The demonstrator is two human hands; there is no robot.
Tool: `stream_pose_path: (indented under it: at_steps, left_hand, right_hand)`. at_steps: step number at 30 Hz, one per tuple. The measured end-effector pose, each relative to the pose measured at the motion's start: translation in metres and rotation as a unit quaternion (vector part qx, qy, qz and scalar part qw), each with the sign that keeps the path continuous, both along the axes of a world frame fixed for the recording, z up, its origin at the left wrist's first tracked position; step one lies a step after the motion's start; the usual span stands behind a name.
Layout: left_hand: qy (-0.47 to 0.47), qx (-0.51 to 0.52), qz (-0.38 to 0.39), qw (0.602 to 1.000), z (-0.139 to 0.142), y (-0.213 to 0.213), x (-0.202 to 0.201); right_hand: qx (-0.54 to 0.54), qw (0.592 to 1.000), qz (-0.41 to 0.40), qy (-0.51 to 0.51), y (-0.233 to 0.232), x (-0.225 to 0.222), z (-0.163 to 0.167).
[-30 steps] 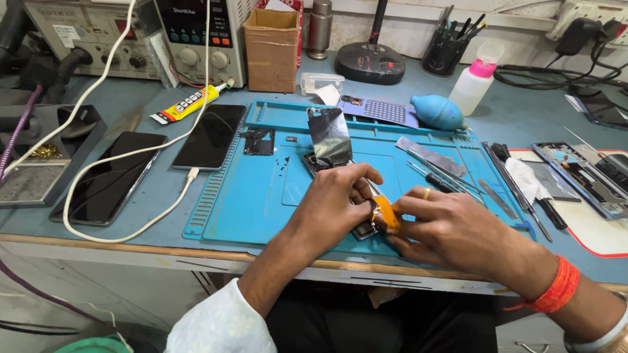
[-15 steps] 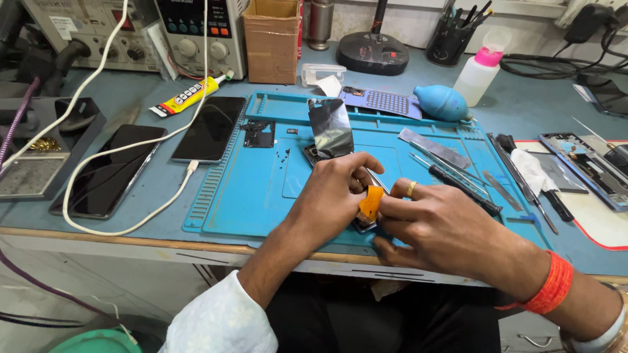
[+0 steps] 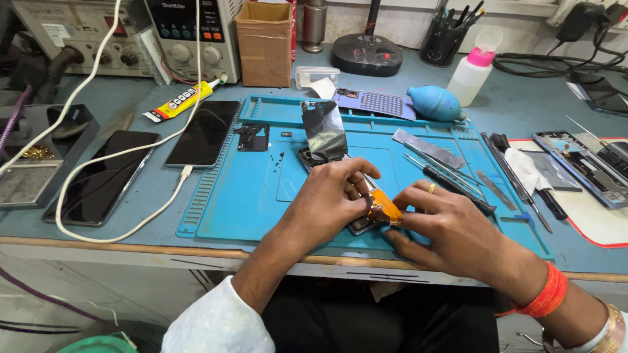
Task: The person works on a disassembled smartphone at a repair bench, peeling adhesive and flex cables from the old battery, then lifting the battery out of the phone body. They use a screwdriver to pry and unscrew components near the battery bay and press the new battery into place inside the phone.
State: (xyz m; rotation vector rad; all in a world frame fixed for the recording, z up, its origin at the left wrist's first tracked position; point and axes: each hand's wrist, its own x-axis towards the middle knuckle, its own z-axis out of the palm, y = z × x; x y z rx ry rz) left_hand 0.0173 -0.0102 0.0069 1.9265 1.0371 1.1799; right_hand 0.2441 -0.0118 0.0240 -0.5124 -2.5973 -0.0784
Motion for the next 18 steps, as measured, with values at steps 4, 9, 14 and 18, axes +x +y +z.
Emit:
stream_pose_path:
  at_steps: [4, 9, 14, 18]
  left_hand:
    - [0.012, 0.013, 0.008, 1.000, 0.000, 0.000, 0.000]
    - [0.014, 0.021, 0.008, 1.000, 0.000, 0.000, 0.000]
    - [0.020, 0.026, 0.016, 0.999, -0.002, 0.002, 0.001]
    - [-0.005, 0.032, 0.057, 0.998, -0.004, 0.002, 0.002]
  right_hand:
    - [-0.014, 1.000, -0.009, 0.018, -0.001, 0.000, -0.001]
    - [-0.044, 0.999, -0.024, 0.011, -0.004, -0.003, 0.002]
    - [-0.046, 0.999, -0.023, 0.006, -0.004, -0.008, 0.006]
    - [-0.052, 0.998, -0.046, -0.004, -0.003, -0.010, 0.006]
